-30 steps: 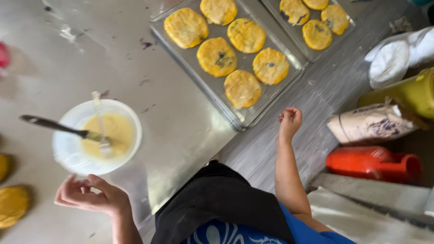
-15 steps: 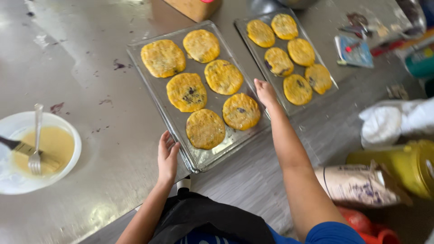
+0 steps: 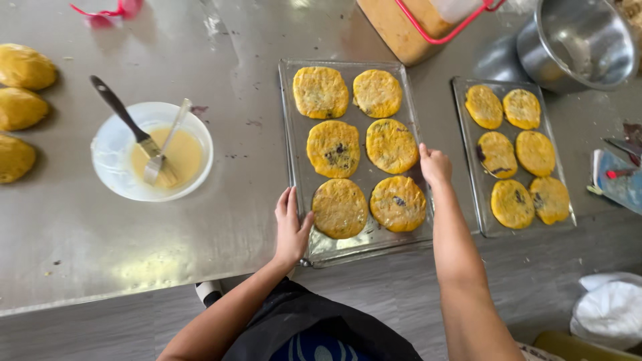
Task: The person brushes a liquid glaze onto flattened dough rounds on baking sheets and then flattens additional dough balls by hand on a metal table.
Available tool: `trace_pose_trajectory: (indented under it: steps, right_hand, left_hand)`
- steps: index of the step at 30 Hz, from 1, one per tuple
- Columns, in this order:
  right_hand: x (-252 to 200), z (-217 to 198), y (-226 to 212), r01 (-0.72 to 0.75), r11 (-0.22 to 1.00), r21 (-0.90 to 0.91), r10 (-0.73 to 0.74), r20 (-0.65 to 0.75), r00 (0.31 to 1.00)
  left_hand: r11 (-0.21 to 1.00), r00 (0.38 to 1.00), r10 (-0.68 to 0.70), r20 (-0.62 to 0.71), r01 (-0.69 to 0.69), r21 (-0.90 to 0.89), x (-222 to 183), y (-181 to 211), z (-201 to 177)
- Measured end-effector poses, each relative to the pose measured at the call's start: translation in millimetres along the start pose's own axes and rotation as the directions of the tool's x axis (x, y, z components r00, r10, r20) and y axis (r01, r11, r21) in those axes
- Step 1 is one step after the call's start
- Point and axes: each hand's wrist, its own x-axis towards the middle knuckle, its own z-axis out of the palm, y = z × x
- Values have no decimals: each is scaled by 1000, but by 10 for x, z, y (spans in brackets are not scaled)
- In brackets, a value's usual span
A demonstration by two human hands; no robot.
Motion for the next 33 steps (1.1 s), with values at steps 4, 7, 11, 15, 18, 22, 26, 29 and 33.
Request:
trace_pose_trajectory:
  steps: [4,7,11,15,18,22,26,29,33]
  right_hand:
    - [-330,125,-597,77,994,-84,-74,28,997]
    - [-566,196,-1044,54,993,-103,-52,20,998]
    - [-867,278,-1452,66,994,-81,-65,18,998]
    - [-1045,357,-1736,44,998,-33,-43,46,998]
    - [-1175,410,-1941,52,998,-31,-50,52,997]
    - [-1356,476,-2209,79,997,-19,-77,55,995]
    - [-1583,545,-2489,119,993,5,-119,74,990]
    - [-1736,601,-2691,155,988,-8,-154,69,986]
    - [-1913,536,-2755,230,973,36,-230,11,973]
  left_hand:
    - [999,999,-40,-35,41,14,-53,-254,-483]
    - [1000,997,-16,-70,16,-4,-31,-405,-841]
    - [1000,993,-10,-119,11,9,-102,-537,-1265]
    - [996,988,-34,-152,21,-86,-158,-625,-1625]
    - [994,982,-39,-187,20,-105,-217,-656,-1833]
    - [999,972,-36,-233,27,-42,-241,-751,-2101]
    - [995,965,-62,-255,79,57,-258,-852,-2375]
    - [986,959,-73,-275,110,123,-250,-838,-2593]
    - [968,955,-66,-290,131,214,-221,-676,-2804]
